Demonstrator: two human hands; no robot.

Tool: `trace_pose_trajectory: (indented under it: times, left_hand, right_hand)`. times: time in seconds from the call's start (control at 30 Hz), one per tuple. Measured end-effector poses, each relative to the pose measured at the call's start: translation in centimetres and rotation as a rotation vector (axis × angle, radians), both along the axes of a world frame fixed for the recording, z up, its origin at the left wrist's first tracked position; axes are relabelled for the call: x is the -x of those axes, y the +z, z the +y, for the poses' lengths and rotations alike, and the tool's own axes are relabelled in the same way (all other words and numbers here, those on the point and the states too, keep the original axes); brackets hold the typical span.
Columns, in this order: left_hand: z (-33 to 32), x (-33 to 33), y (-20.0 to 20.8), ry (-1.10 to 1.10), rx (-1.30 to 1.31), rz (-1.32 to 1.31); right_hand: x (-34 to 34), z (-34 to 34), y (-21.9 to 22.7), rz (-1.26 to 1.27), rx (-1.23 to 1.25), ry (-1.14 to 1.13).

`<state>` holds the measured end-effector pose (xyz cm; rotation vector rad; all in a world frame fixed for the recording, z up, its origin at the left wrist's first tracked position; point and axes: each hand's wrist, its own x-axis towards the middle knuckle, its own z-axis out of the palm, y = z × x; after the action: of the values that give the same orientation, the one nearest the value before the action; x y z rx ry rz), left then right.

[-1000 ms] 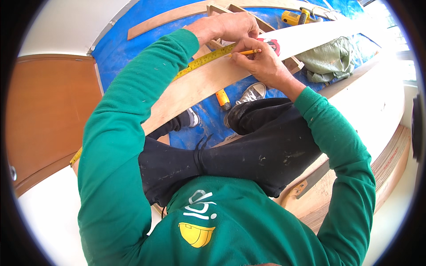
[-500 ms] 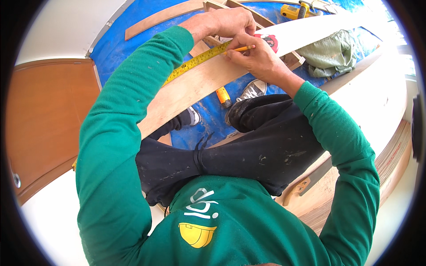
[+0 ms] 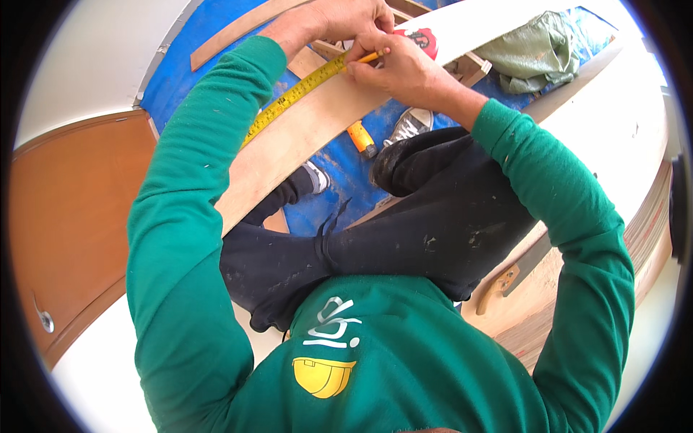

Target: The person drills a hole in a wooden plank, measures and marks it with a tape measure and pencil, then cuts it with a hand saw. The person repeats measuring and cutting on another plank.

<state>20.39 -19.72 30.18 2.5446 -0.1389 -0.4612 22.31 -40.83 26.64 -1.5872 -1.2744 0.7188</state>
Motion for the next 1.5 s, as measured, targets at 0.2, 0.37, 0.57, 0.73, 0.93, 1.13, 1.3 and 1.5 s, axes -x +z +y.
trace_pose_trajectory:
  times: [0.2, 0.37, 0.57, 0.73, 0.93, 1.13, 1.3, 1.5]
  left_hand:
    - [-0.1, -0.1, 0.4, 0.015, 0.014, 0.078]
    - [-0.3, 0.2, 0.8, 0.099, 0.085, 0.120]
    - [-0.5, 0.4, 1.2, 0.134, 0.096, 0.129]
    - [-0.3, 0.3, 0.9, 0.149, 0.114, 0.146]
    - [-0.1, 0.0, 0.4, 0.076, 0.082, 0.094]
    - [-0.2, -0.1, 0.7, 0.070, 0.090, 0.125]
    - [-0.8, -0.1, 1.2, 0.075, 0.136, 0.131]
    - [-1.2, -0.1, 1.6, 0.083, 0.162, 0.148]
  right_hand:
    - [0.0, 0.1, -0.3, -0.019, 0.019, 0.003]
    - [0.0, 0.3, -0.7, -0.027, -0.019, 0.000]
    - [0.0, 0.2, -0.7, -0.034, -0.023, 0.000]
    - [0.1, 0.0, -0.6, -0.056, -0.013, -0.017]
    - [0.1, 0.7, -1.3, -0.030, -0.013, -0.033]
    - [0.2, 1.3, -1.9, -0.042, 0.009, -0.052]
    - [0.1, 1.6, -2.5, -0.070, -0.054, -0.060]
    - [0.4, 1.6, -1.3, -0.036, -0.034, -0.057]
